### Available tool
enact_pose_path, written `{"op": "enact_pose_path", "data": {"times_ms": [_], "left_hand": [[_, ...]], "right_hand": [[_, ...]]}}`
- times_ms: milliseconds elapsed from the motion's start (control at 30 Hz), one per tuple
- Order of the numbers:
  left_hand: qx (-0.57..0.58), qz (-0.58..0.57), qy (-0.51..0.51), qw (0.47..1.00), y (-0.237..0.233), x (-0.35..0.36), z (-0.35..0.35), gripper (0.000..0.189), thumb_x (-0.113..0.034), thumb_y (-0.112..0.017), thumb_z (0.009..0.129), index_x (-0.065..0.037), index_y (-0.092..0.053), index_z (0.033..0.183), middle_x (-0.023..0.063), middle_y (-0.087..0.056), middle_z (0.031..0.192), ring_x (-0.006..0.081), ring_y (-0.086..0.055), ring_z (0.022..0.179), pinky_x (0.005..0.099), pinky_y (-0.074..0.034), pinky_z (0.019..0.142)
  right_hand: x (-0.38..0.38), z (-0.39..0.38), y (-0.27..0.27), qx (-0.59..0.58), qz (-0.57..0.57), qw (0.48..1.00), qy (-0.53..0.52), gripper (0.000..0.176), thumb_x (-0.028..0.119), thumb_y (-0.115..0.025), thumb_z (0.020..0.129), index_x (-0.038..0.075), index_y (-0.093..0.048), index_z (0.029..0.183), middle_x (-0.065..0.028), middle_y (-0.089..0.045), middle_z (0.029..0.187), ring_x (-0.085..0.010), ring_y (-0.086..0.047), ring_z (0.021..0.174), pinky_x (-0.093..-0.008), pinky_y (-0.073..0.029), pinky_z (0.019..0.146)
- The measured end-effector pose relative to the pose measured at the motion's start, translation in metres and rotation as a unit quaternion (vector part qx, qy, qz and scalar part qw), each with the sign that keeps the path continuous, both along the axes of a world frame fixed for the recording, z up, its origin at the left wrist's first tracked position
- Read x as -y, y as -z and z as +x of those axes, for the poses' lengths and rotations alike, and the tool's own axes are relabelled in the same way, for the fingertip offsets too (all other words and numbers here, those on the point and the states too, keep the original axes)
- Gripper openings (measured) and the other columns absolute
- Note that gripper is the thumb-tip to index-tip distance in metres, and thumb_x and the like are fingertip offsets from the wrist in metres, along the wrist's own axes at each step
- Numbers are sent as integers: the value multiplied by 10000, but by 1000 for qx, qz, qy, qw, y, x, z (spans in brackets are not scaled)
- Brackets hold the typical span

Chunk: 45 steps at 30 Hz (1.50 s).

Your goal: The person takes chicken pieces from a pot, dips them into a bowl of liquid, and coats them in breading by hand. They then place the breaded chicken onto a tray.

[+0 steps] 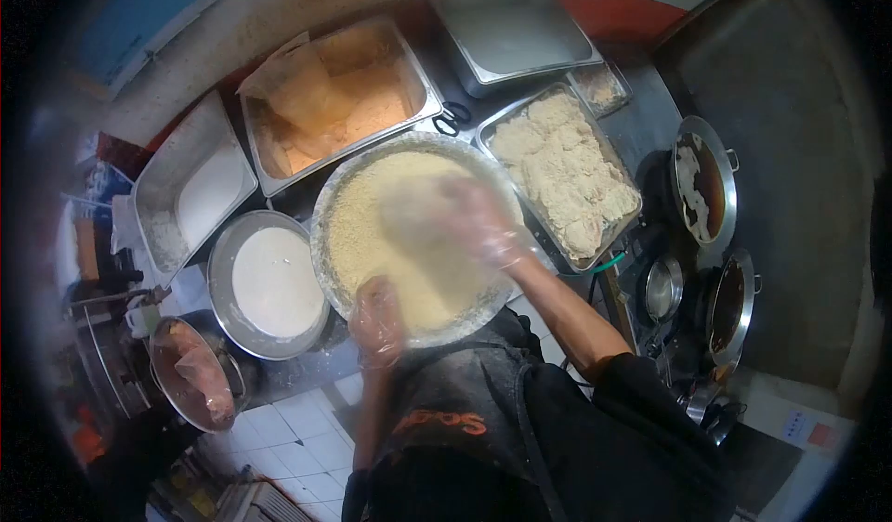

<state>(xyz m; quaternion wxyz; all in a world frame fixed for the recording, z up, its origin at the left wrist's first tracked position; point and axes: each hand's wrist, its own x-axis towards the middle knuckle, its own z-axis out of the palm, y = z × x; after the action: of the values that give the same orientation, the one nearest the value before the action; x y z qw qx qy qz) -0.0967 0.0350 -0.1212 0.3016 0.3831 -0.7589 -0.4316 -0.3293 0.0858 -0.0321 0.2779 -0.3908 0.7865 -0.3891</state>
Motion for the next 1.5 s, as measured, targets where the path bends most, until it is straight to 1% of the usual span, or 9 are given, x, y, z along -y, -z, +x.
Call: {"op": "enact_pose_path", "data": {"times_ms": [233,467,867,967,1067,1300,1367,1400,1500], "left_hand": [[-22,-58,-13,998,4,0,-3,207,-79,-622,966,-24,-606,1165,139,-700,955,194,-680,790,327,-538,717],[20,-33,-11,999,0,-2,-3,201,-94,-584,986,-28,-602,1175,145,-705,901,187,-678,737,317,-535,676],[74,-16,-76,994,-7,-8,-14,186,-71,-581,982,-7,-614,1154,175,-702,953,252,-708,823,358,-547,750],[101,-44,-88,990,-9,-8,-17,198,-89,-588,982,-2,-614,1159,181,-706,946,255,-704,814,361,-544,745],[96,-18,-108,989,-14,-10,-21,214,-109,-596,982,0,-611,1165,188,-708,921,264,-698,803,367,-542,745],[103,-61,-104,987,-14,-7,-20,219,-127,-596,983,1,-617,1160,186,-714,904,265,-710,836,363,-541,744],[100,-57,-116,987,-16,-10,-24,220,-129,-594,983,2,-621,1157,184,-716,910,264,-710,842,366,-542,749],[110,-10,-124,986,-20,-12,-27,223,-126,-607,973,5,-623,1152,151,-699,957,225,-674,854,351,-529,778],[124,-65,-107,984,-2,-8,-16,230,-137,-606,955,0,-637,1138,157,-686,1061,277,-665,908,369,-526,832]], "right_hand": [[-88,-84,0,209,-177,945,180,547,211,-773,864,-78,-576,1283,-203,-635,1226,-287,-552,1241,-415,-493,1008],[-189,-181,-47,24,73,985,157,424,46,-753,818,-33,-612,1210,-86,-645,1186,-156,-608,1046,-334,-488,945],[-274,-268,44,197,233,947,101,461,167,-768,823,-34,-639,1217,-85,-671,1181,-190,-606,1068,-357,-467,959],[-276,-275,52,-48,384,917,97,484,306,-717,813,50,-658,1219,-150,-671,1211,-302,-626,1075,-400,-475,967],[-270,-288,56,-8,469,878,91,454,335,-688,817,70,-663,1185,-158,-669,1192,-335,-629,1081,-417,-487,956],[-296,-276,85,-106,287,941,148,330,251,-662,830,9,-667,1055,-163,-686,1019,-314,-665,1000,-421,-517,872],[-290,-257,80,-329,248,906,96,271,197,-640,852,8,-681,1042,-177,-697,1009,-335,-669,977,-431,-522,858],[-287,-250,83,-143,254,932,217,248,194,-631,877,21,-685,1048,-198,-692,1020,-377,-656,984,-450,-518,858],[-284,-217,100,-275,265,921,78,281,212,-649,879,48,-687,1103,-218,-685,1077,-395,-645,1022,-450,-513,890]]}}
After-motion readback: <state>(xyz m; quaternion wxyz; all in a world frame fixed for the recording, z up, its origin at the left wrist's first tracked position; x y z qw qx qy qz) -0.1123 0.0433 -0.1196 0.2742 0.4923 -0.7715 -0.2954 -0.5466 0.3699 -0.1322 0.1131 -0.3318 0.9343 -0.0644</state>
